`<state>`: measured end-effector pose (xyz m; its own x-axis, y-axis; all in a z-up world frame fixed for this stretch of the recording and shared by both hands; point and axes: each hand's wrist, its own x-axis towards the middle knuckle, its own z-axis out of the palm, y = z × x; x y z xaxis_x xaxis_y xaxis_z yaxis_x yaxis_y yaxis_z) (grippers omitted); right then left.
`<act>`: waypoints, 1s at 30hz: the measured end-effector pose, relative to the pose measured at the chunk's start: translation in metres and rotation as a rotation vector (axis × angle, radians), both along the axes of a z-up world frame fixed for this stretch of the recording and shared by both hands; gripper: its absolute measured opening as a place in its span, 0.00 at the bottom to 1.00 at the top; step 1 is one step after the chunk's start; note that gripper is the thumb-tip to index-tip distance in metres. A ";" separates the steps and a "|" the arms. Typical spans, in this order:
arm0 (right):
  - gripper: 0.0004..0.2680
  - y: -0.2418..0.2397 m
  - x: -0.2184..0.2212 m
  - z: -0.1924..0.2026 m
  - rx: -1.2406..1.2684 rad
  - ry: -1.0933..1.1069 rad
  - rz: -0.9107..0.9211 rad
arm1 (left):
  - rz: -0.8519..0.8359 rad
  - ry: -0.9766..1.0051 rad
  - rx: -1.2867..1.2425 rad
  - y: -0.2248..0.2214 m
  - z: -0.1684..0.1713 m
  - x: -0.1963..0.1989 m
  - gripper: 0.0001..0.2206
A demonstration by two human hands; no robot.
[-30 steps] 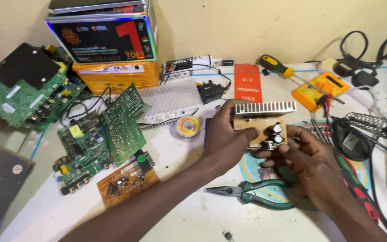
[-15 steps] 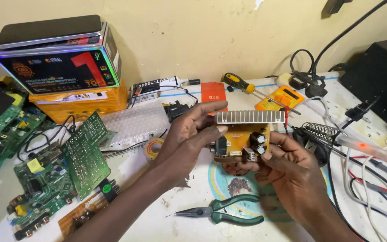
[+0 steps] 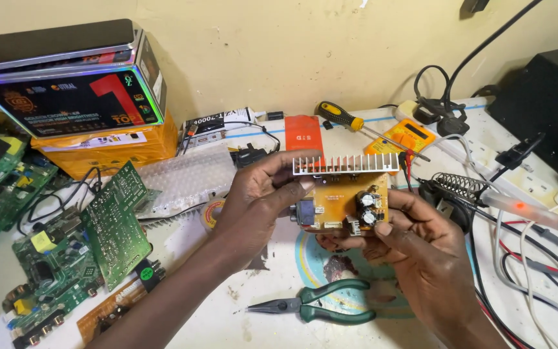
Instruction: Repairing and soldering electronic circuit boards using a soldering iron, screwdriver, and pliers.
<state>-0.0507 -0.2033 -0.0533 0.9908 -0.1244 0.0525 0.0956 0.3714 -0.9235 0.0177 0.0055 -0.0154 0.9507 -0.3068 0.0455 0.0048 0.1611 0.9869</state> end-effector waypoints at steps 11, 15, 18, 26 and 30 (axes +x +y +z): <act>0.15 -0.001 0.000 -0.006 0.020 -0.033 -0.021 | 0.071 -0.002 0.066 0.001 0.014 -0.006 0.22; 0.15 0.000 0.000 -0.002 0.063 -0.038 0.001 | 0.011 -0.056 0.055 -0.002 0.024 -0.013 0.23; 0.16 -0.004 0.000 -0.013 0.027 -0.024 -0.043 | -0.004 -0.127 0.181 -0.003 0.037 -0.023 0.22; 0.16 0.011 -0.008 0.008 0.029 -0.067 0.067 | 0.100 -0.559 0.339 -0.003 0.037 -0.029 0.14; 0.16 0.011 -0.011 0.009 0.044 -0.115 0.105 | 0.110 -0.725 0.397 0.000 0.042 -0.029 0.12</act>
<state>-0.0614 -0.1923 -0.0440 0.9862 -0.0252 0.1635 0.1587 0.4244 -0.8915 -0.0110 0.0055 0.0265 0.7531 -0.3363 0.5655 -0.6489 -0.2373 0.7230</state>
